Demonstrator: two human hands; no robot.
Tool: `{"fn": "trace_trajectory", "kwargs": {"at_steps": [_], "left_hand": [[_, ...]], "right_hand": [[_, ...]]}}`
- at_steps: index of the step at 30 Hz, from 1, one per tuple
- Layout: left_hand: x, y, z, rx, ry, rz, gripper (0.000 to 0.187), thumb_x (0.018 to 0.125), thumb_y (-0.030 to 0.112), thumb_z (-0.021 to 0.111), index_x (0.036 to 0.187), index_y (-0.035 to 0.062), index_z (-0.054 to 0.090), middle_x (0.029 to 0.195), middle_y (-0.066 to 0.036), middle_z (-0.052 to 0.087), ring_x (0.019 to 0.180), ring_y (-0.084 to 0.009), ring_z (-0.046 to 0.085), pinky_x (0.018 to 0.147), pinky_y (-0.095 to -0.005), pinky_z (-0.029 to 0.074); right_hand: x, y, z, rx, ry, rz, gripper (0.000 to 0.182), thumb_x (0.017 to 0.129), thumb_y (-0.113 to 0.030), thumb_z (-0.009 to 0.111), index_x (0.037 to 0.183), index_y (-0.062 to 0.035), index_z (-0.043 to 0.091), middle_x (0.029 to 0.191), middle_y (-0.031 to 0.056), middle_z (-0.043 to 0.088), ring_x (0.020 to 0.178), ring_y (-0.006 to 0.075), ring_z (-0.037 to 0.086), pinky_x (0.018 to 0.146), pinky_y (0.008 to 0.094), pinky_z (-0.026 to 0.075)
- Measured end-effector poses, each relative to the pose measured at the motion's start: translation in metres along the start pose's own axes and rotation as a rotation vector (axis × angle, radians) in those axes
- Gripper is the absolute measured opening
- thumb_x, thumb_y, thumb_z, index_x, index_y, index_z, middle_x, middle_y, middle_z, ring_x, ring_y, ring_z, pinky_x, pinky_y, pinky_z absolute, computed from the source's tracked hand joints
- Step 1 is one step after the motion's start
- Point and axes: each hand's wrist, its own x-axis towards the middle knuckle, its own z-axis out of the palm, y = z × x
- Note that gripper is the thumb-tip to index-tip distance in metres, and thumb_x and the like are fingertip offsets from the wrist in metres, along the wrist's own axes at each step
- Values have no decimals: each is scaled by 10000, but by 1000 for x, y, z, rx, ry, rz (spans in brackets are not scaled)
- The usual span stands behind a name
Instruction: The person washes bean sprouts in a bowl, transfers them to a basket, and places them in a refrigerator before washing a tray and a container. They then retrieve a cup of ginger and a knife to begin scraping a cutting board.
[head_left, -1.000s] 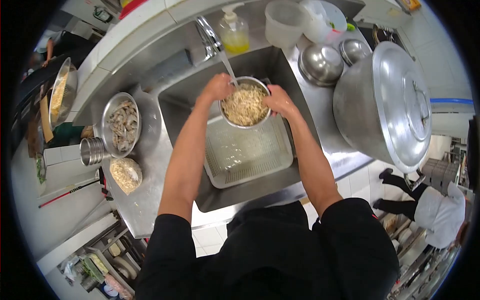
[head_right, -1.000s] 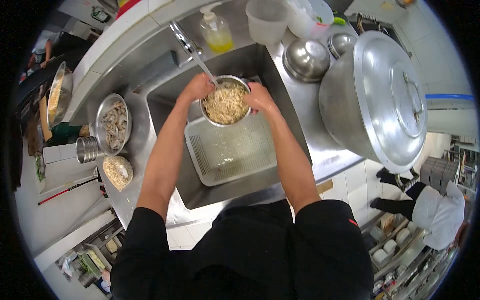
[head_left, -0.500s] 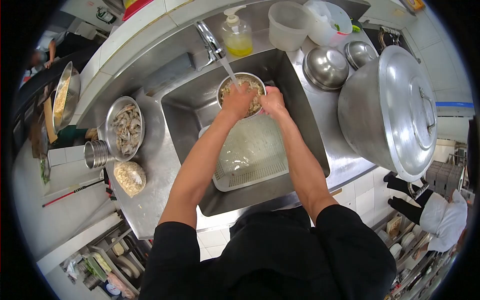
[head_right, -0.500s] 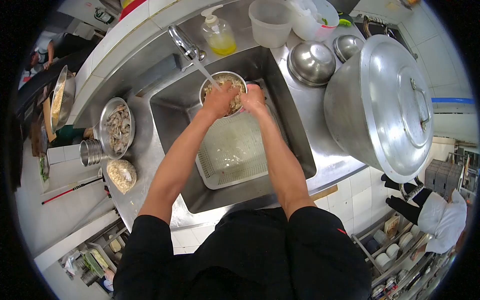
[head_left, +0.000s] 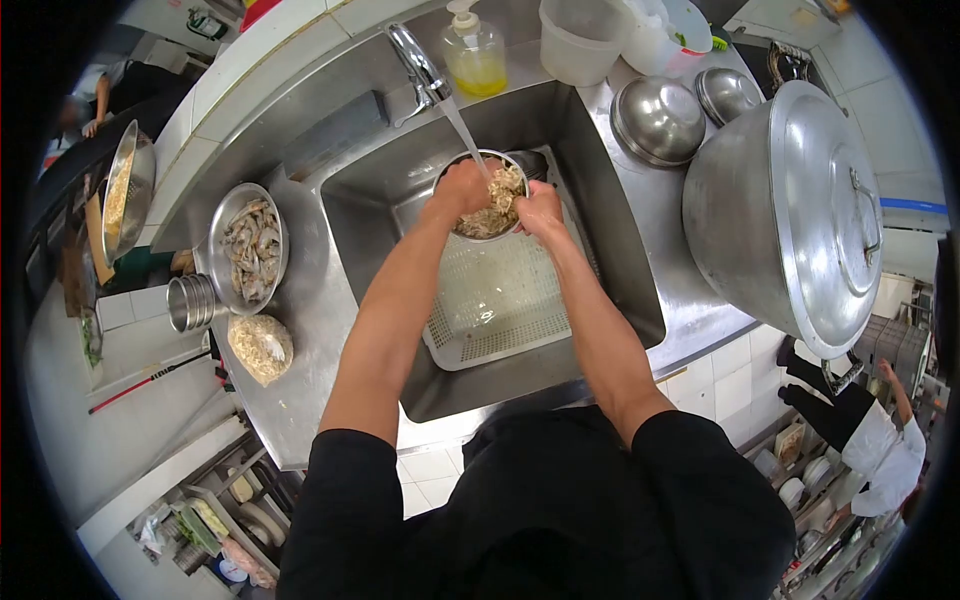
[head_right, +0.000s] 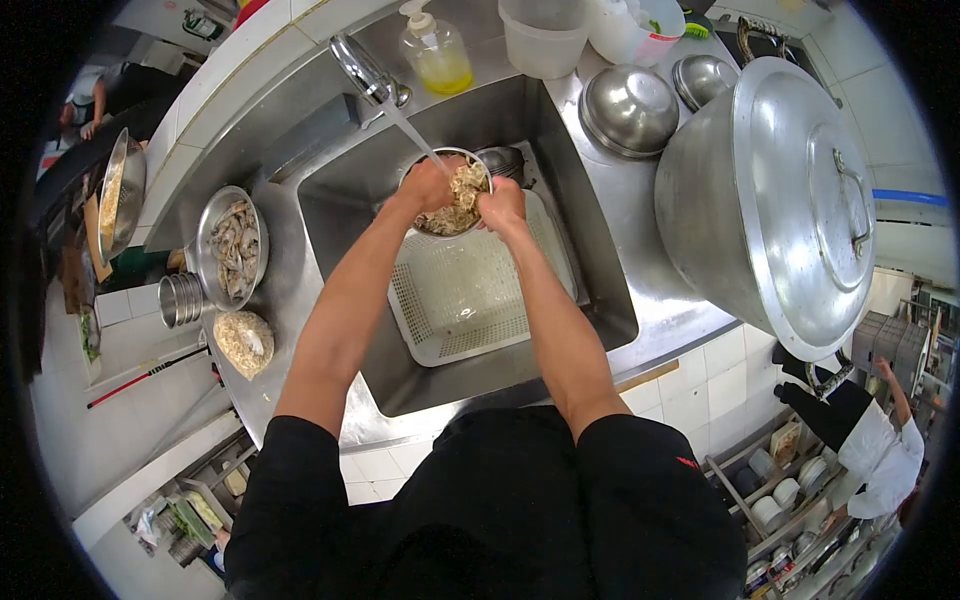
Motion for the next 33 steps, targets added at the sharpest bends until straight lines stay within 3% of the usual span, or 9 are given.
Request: {"fn": "trace_trajectory", "kwargs": {"at_steps": [3, 6, 7, 10, 18, 22, 25, 29, 33], "left_hand": [[-4, 2, -6, -2, 55, 154, 586, 694, 89, 693, 1257, 164, 548, 1187, -201, 594, 1116, -357, 577, 962, -433, 464], [-10, 19, -16, 23, -79, 77, 628, 655, 94, 748, 1251, 152, 558, 1275, -173, 523, 1164, -358, 528, 995, -406, 444], [-11, 18, -18, 6, 2, 180, 608, 667, 92, 751, 1243, 166, 569, 1288, -152, 506, 1161, -361, 528, 979, -426, 456], [-34, 56, -54, 41, -46, 13, 524, 680, 88, 738, 1181, 149, 595, 1209, -135, 537, 1146, -360, 534, 942, -459, 477], [-37, 40, 4, 114, 303, 125, 451, 688, 212, 715, 1063, 45, 528, 1062, -214, 527, 992, -422, 573, 775, -496, 519], [-20, 8, 32, 231, 189, 284, 499, 719, 258, 701, 1125, 10, 553, 1143, -218, 565, 1069, -376, 560, 839, -488, 501], [-22, 23, -12, 59, -321, 151, 423, 736, 289, 694, 1062, 29, 621, 1130, -202, 607, 1067, -364, 582, 874, -473, 496], [-32, 48, -54, 30, -126, 40, 302, 759, 297, 681, 1009, 127, 676, 1095, -171, 640, 1046, -362, 602, 890, -438, 499], [-20, 44, -45, 18, -34, 274, 327, 748, 257, 672, 1038, 105, 659, 1082, -170, 638, 1041, -347, 602, 881, -452, 491]], "right_hand": [[3, 5, -1, 25, 12, 46, 193, 759, 4, 492, 872, 25, 647, 680, 139, 650, 470, 216, 617, 390, 349, 465], [3, 2, -3, 73, 45, 88, 183, 760, 13, 498, 867, 25, 646, 691, 143, 650, 475, 217, 621, 386, 347, 464], [0, 1, -5, 75, 58, 90, 171, 758, 19, 508, 862, 30, 643, 689, 146, 648, 475, 220, 624, 375, 344, 459], [5, 14, -5, 169, 79, 125, 158, 759, 24, 510, 855, 39, 635, 682, 147, 642, 472, 221, 623, 362, 341, 449], [-17, 15, 5, 268, 141, 36, 100, 752, 28, 522, 817, 36, 597, 652, 124, 608, 437, 194, 572, 329, 337, 402], [-36, 13, 11, 247, 178, 82, 96, 750, 6, 551, 819, 36, 611, 668, 106, 618, 443, 176, 569, 340, 334, 410], [-36, 25, 9, 215, 133, 97, 124, 759, 12, 552, 865, 40, 610, 684, 102, 621, 441, 176, 567, 346, 326, 416], [-38, 31, 11, 256, 108, 111, 141, 765, 18, 548, 890, 49, 603, 694, 110, 622, 444, 189, 577, 344, 316, 416], [-38, 28, 12, 270, 131, 126, 125, 779, 13, 535, 882, 46, 599, 691, 114, 620, 446, 193, 583, 337, 316, 417]]}}
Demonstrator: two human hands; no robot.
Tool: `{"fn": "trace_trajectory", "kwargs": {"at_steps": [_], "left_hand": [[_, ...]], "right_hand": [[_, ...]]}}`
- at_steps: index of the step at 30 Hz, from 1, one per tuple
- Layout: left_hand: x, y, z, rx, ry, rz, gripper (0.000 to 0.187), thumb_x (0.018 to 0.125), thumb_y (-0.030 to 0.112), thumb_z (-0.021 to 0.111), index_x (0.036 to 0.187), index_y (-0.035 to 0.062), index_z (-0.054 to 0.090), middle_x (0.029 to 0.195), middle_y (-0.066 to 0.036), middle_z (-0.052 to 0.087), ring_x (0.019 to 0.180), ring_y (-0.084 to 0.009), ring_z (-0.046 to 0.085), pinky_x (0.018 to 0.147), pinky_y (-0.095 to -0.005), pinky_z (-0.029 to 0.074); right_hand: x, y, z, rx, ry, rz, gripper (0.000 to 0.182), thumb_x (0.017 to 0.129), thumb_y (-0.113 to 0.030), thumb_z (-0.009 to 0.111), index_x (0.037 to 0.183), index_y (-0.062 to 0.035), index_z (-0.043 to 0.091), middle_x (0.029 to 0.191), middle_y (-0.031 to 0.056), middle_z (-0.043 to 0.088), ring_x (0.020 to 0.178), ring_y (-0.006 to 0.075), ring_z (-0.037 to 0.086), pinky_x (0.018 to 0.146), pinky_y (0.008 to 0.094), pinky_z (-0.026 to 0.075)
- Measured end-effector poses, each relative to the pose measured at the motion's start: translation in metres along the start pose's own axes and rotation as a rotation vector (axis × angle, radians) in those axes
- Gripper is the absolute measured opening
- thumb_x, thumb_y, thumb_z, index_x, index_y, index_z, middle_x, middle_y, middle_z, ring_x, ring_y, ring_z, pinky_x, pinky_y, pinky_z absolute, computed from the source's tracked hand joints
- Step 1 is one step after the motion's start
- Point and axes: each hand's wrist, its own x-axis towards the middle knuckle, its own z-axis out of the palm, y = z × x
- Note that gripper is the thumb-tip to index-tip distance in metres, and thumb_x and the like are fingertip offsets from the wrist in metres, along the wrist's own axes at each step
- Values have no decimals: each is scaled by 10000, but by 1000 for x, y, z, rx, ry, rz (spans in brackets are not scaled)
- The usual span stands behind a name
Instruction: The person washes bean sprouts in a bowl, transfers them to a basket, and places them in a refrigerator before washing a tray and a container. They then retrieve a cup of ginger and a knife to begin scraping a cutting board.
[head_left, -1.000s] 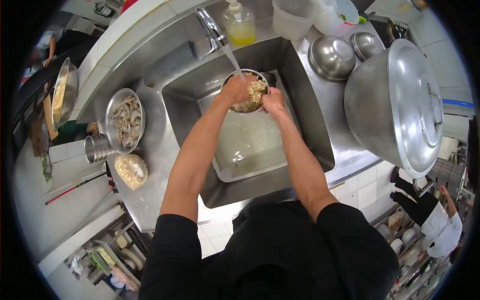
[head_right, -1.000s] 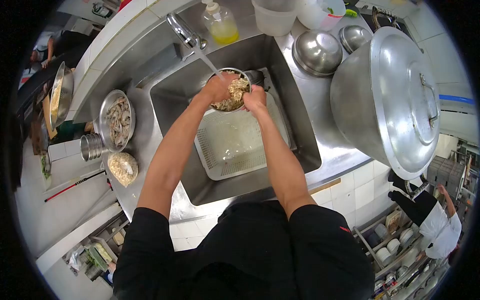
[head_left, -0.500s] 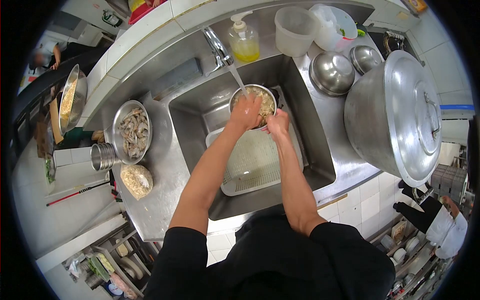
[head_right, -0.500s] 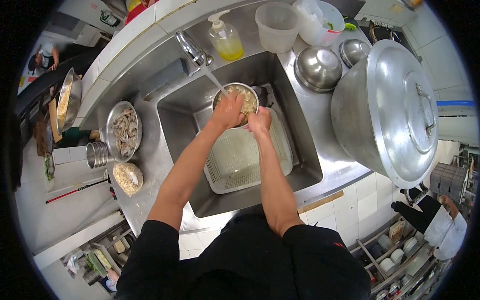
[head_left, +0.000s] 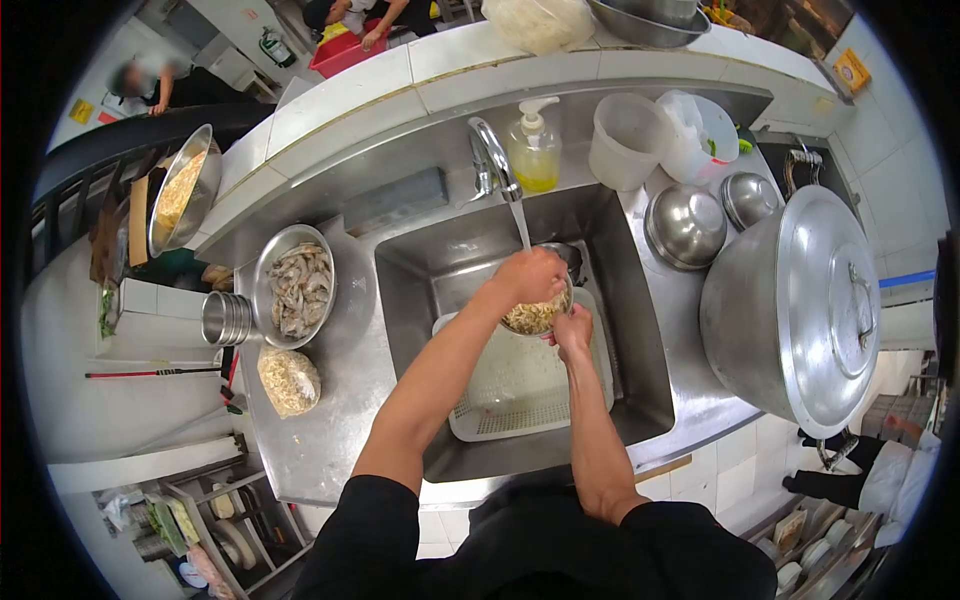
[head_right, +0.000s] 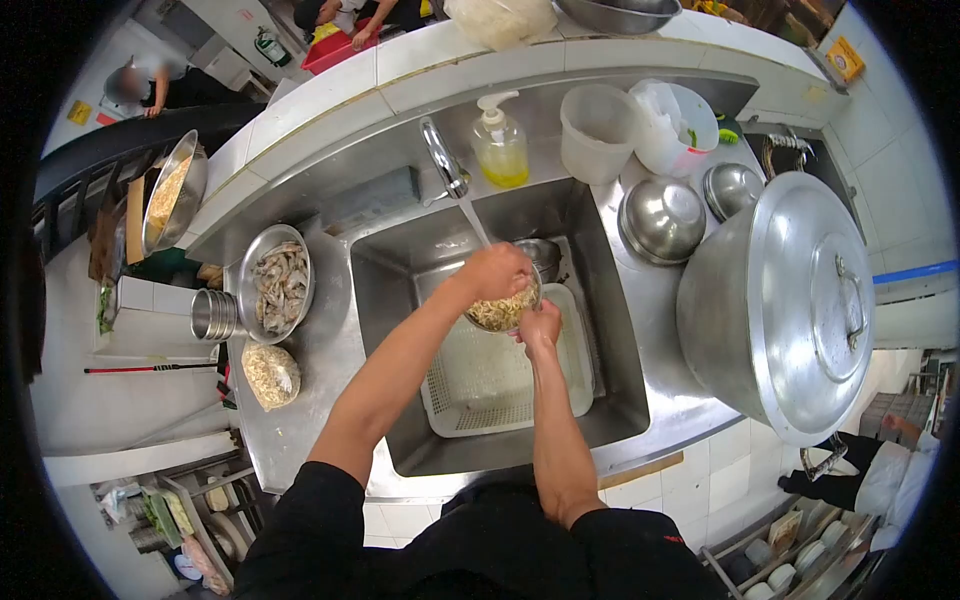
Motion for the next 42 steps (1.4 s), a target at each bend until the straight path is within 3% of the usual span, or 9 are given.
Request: {"fn": "trace_trajectory", "kwargs": {"at_steps": [2, 5, 11, 20, 26, 29, 32, 35, 42], "left_hand": [[1, -13, 13, 45, 26, 213, 362, 731, 233, 668, 1062, 88, 648, 1126, -171, 617, 1070, -352, 585, 910, -457, 478], [-6, -24, 31, -44, 350, 538, 394, 717, 242, 680, 1066, 66, 634, 1160, -158, 593, 1127, -344, 546, 958, -462, 438], [-19, -21, 36, 21, 369, 424, 477, 728, 278, 688, 1156, 90, 593, 1257, -131, 522, 1244, -318, 446, 1044, -465, 327], [-28, -19, 52, 38, 275, 68, 628, 710, 390, 682, 1277, 169, 524, 1289, -108, 479, 1258, -334, 411, 1034, -493, 317], [-29, -5, 82, -91, 357, -217, 628, 731, 354, 677, 1303, 166, 500, 1309, -120, 464, 1249, -347, 410, 1024, -497, 328], [-23, -3, 105, -162, 506, -225, 630, 740, 347, 678, 1311, 159, 492, 1327, -137, 449, 1218, -348, 423, 998, -497, 341], [-24, 11, 87, -154, 440, -271, 626, 754, 339, 671, 1317, 140, 485, 1363, -169, 426, 1257, -362, 398, 1016, -492, 336], [-27, 21, 70, -130, 427, -226, 603, 762, 329, 676, 1304, 132, 499, 1368, -170, 436, 1258, -363, 411, 1030, -490, 329], [-27, 24, 78, -208, 629, -80, 478, 791, 240, 694, 1214, 62, 560, 1254, -177, 535, 1134, -377, 521, 990, -462, 396]], "right_hand": [[0, -4, 0, -7, 3, -32, 112, 788, 6, 521, 863, 31, 600, 688, 118, 625, 451, 200, 598, 339, 317, 419], [-2, -16, 0, 22, -16, -19, 105, 789, -9, 559, 880, 20, 603, 691, 110, 624, 451, 201, 596, 334, 307, 415], [2, -16, -6, 60, -79, -42, 75, 796, 5, 576, 867, 4, 600, 688, 74, 611, 434, 170, 569, 314, 283, 383], [0, -16, -3, -31, -72, -62, 104, 804, -17, 554, 883, 28, 607, 684, 99, 620, 440, 182, 583, 334, 304, 436], [4, -21, -6, -247, -28, -159, 99, 772, -33, 550, 800, 36, 614, 665, 134, 624, 489, 214, 624, 380, 352, 503], [17, -16, -13, -405, 10, -283, 99, 760, -23, 568, 817, 13, 640, 684, 102, 639, 514, 170, 609, 398, 334, 502], [18, -21, -18, -388, 26, -298, 137, 741, -36, 580, 832, 46, 640, 732, 175, 665, 575, 256, 663, 442, 387, 540], [12, -33, -24, -428, 46, -287, 162, 745, -34, 570, 861, 38, 657, 744, 180, 670, 584, 266, 668, 451, 391, 543], [-4, -45, -39, -359, 2, -189, 140, 749, -32, 558, 840, 23, 650, 698, 127, 656, 541, 200, 646, 442, 350, 528]]}}
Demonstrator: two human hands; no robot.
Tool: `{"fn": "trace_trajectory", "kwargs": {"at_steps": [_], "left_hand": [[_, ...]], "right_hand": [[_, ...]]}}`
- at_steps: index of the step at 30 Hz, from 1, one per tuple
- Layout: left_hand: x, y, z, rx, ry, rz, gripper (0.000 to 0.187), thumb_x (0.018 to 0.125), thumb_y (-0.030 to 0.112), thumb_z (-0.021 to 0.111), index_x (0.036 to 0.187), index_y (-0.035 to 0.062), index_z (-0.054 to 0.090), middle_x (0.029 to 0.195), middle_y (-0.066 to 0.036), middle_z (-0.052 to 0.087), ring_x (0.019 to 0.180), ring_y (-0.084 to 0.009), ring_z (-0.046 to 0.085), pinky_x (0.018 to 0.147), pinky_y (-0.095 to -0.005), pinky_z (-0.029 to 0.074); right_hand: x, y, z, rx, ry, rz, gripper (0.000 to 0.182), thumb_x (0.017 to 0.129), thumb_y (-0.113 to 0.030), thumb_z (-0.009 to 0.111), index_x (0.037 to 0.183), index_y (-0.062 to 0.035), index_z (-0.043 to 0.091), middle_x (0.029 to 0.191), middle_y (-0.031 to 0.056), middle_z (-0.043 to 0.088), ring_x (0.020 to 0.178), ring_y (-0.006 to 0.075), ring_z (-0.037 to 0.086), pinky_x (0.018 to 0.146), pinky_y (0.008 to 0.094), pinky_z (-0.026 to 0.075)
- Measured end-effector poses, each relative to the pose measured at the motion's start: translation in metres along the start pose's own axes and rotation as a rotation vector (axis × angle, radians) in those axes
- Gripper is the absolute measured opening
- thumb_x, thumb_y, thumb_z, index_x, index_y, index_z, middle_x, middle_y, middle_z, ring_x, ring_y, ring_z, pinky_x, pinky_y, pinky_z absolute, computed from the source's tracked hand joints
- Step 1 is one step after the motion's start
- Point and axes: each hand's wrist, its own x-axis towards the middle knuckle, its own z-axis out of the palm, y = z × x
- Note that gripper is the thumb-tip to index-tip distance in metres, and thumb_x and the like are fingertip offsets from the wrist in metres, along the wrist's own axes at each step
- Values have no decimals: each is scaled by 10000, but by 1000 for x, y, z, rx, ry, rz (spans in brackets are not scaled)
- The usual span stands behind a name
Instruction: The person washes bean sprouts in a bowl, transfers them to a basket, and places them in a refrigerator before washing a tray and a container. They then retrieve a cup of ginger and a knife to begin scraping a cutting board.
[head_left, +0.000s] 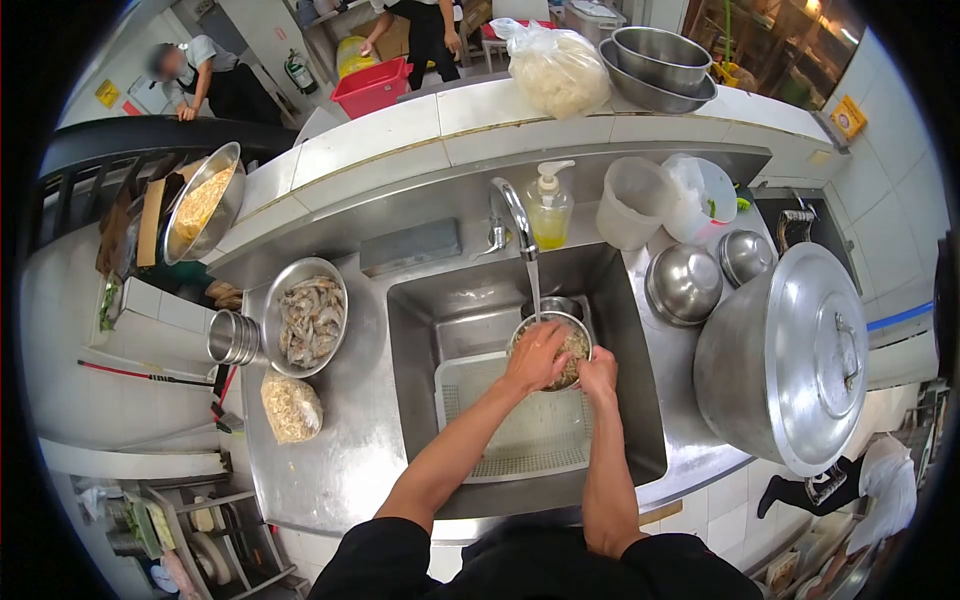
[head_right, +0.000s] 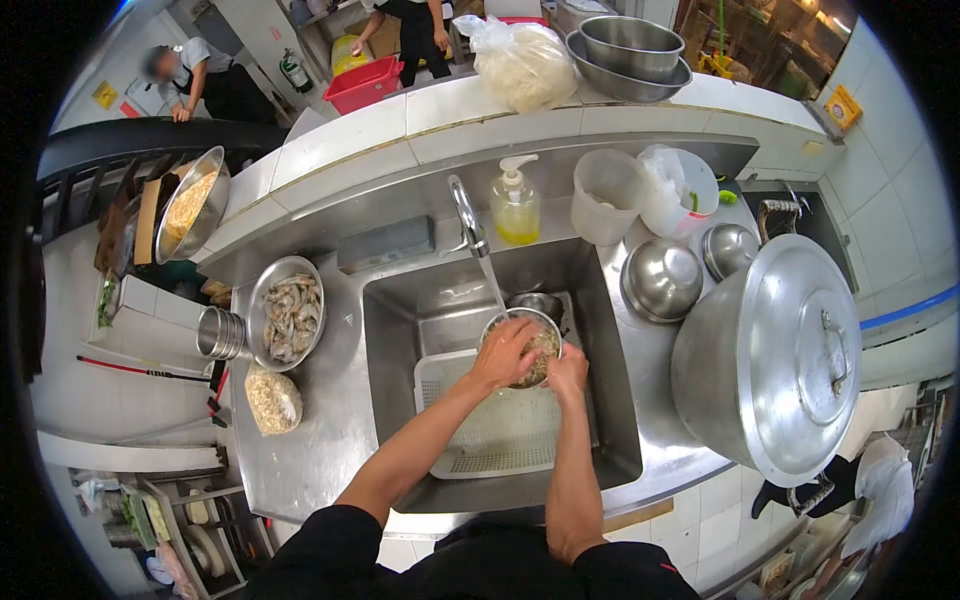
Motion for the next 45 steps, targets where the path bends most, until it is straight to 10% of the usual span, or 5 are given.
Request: {"fn": "trace_trajectory", "kwargs": {"at_steps": [13, 22, 29, 45], "left_hand": [[-8, -15, 17, -158, 35, -41, 393, 842, 221, 664, 1159, 1, 585, 1228, -184, 572, 1157, -358, 527, 998, -430, 418], [20, -13, -2, -193, 45, 337, 352, 795, 178, 696, 1098, 10, 631, 1161, -168, 624, 1113, -347, 571, 986, -424, 436], [13, 18, -16, -180, 134, 211, 324, 815, 170, 664, 1075, -19, 623, 1128, -180, 617, 1094, -349, 563, 979, -438, 431], [-49, 30, 20, -70, -150, -366, 658, 849, 413, 606, 1409, 138, 394, 1410, -250, 392, 1280, -427, 402, 1068, -478, 344]], "right_hand": [[9, 35, -4, -73, 80, -84, 103, 718, -13, 544, 763, 19, 631, 640, 105, 635, 468, 179, 607, 405, 340, 499], [16, 26, -14, 197, 31, -124, 83, 716, 8, 569, 786, -19, 605, 597, 45, 567, 405, 134, 519, 340, 294, 386], [-14, 18, -31, 276, -84, 87, 89, 712, 26, 554, 790, -9, 577, 594, 79, 567, 402, 153, 532, 322, 290, 357], [-32, 20, -13, -192, 39, -148, 297, 699, -83, 711, 619, 2, 437, 579, 86, 531, 520, 173, 572, 425, 374, 484]]}}
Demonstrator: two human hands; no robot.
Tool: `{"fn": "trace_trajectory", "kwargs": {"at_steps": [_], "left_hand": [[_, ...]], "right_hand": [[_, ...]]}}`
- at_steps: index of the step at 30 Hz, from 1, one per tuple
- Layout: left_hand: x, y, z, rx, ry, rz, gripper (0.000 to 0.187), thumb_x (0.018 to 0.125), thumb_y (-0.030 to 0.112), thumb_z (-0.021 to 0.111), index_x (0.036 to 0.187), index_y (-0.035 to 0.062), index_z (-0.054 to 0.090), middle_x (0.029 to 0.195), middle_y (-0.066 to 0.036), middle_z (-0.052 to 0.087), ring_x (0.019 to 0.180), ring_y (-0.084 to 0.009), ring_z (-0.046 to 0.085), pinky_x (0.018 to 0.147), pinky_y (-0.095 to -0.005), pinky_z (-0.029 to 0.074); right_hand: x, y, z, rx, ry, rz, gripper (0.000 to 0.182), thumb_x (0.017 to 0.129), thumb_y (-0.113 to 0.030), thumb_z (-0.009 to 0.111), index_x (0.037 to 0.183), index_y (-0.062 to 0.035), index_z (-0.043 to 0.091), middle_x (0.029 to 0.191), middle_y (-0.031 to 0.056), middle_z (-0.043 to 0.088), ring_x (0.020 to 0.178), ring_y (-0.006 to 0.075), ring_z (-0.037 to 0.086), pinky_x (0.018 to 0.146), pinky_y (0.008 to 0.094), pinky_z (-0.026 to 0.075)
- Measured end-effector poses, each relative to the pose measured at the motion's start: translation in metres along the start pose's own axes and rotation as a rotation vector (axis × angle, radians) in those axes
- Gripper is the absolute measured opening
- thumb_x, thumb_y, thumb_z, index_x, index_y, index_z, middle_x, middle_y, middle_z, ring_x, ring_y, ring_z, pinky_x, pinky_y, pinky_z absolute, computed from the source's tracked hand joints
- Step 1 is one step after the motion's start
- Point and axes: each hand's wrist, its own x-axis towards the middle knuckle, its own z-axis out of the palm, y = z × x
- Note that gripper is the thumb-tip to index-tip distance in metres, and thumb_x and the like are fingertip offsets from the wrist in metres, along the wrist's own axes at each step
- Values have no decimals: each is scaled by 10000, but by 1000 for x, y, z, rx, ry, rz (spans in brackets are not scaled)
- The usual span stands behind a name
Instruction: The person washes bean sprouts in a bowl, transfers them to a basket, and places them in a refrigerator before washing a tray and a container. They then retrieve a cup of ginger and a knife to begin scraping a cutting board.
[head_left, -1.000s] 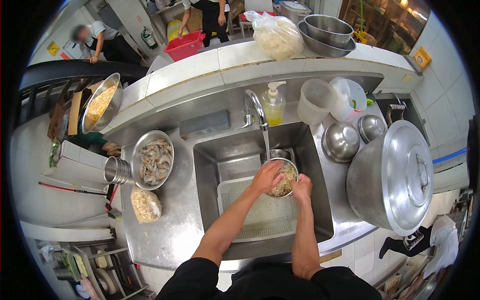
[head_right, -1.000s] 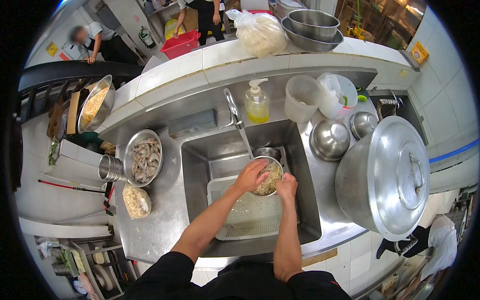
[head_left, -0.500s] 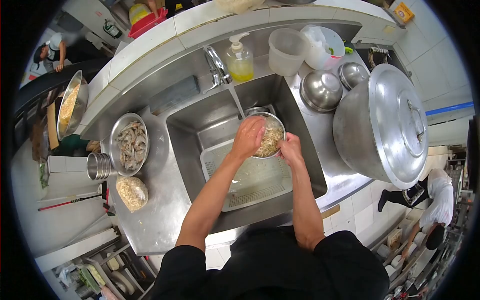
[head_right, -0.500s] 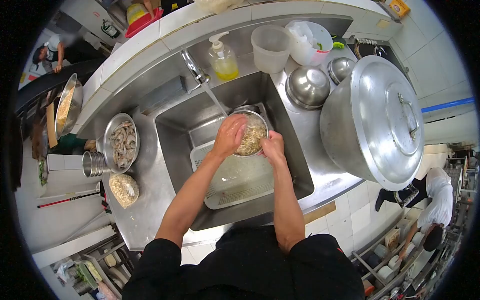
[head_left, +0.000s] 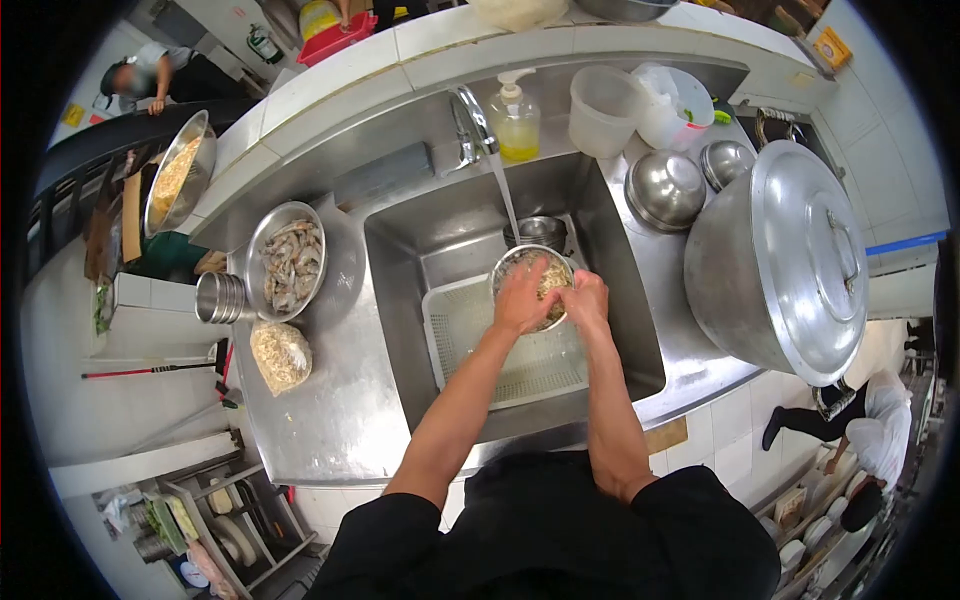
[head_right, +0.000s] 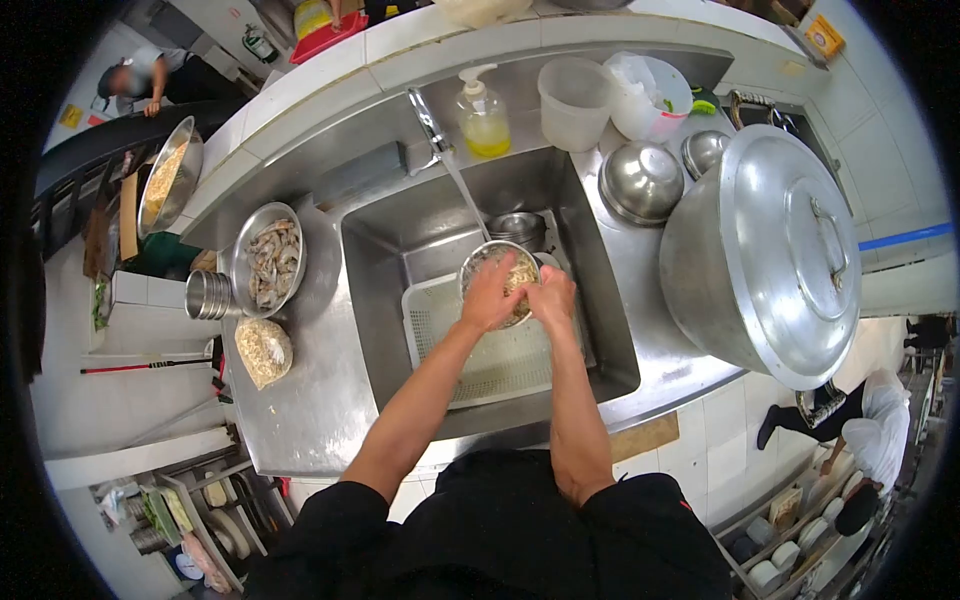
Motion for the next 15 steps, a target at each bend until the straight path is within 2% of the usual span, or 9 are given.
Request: {"fn": "trace_trajectory", "kwargs": {"at_steps": [3, 6, 9, 12, 15], "left_hand": [[0, 8, 8, -16, 57, -17, 666, 832, 396, 611, 1407, 137, 398, 1410, -260, 393, 1276, -431, 408, 1075, -478, 337], [4, 14, 16, -70, 133, -17, 645, 841, 365, 609, 1399, 115, 405, 1390, -263, 409, 1260, -431, 418, 1064, -475, 343], [10, 28, 11, -155, 152, -37, 618, 852, 322, 606, 1394, 100, 409, 1379, -259, 411, 1246, -428, 421, 1056, -472, 342], [15, 39, 20, -207, 336, 10, 591, 862, 288, 600, 1387, 87, 418, 1363, -255, 420, 1239, -428, 416, 1057, -463, 333], [26, 45, 25, -355, 411, 79, 560, 876, 256, 583, 1367, 34, 430, 1375, -230, 426, 1262, -394, 411, 1070, -438, 318]], "right_hand": [[0, -3, -4, -186, 67, -116, 272, 709, -105, 695, 652, 19, 459, 617, 152, 557, 566, 251, 589, 534, 431, 487], [1, -7, -8, -219, 119, -163, 231, 722, -112, 664, 679, 22, 481, 667, 207, 565, 625, 346, 581, 611, 467, 463], [-13, -46, -28, -167, 75, -24, 171, 725, -121, 642, 735, 14, 538, 751, 236, 613, 804, 427, 613, 703, 508, 470], [-15, -53, -32, -235, 145, -175, 134, 739, -101, 632, 778, -2, 551, 890, 256, 616, 815, 455, 610, 715, 531, 474], [-18, -69, -35, -315, 303, -377, 118, 743, -63, 618, 778, 4, 528, 1009, 250, 582, 757, 473, 592, 673, 528, 461]]}}
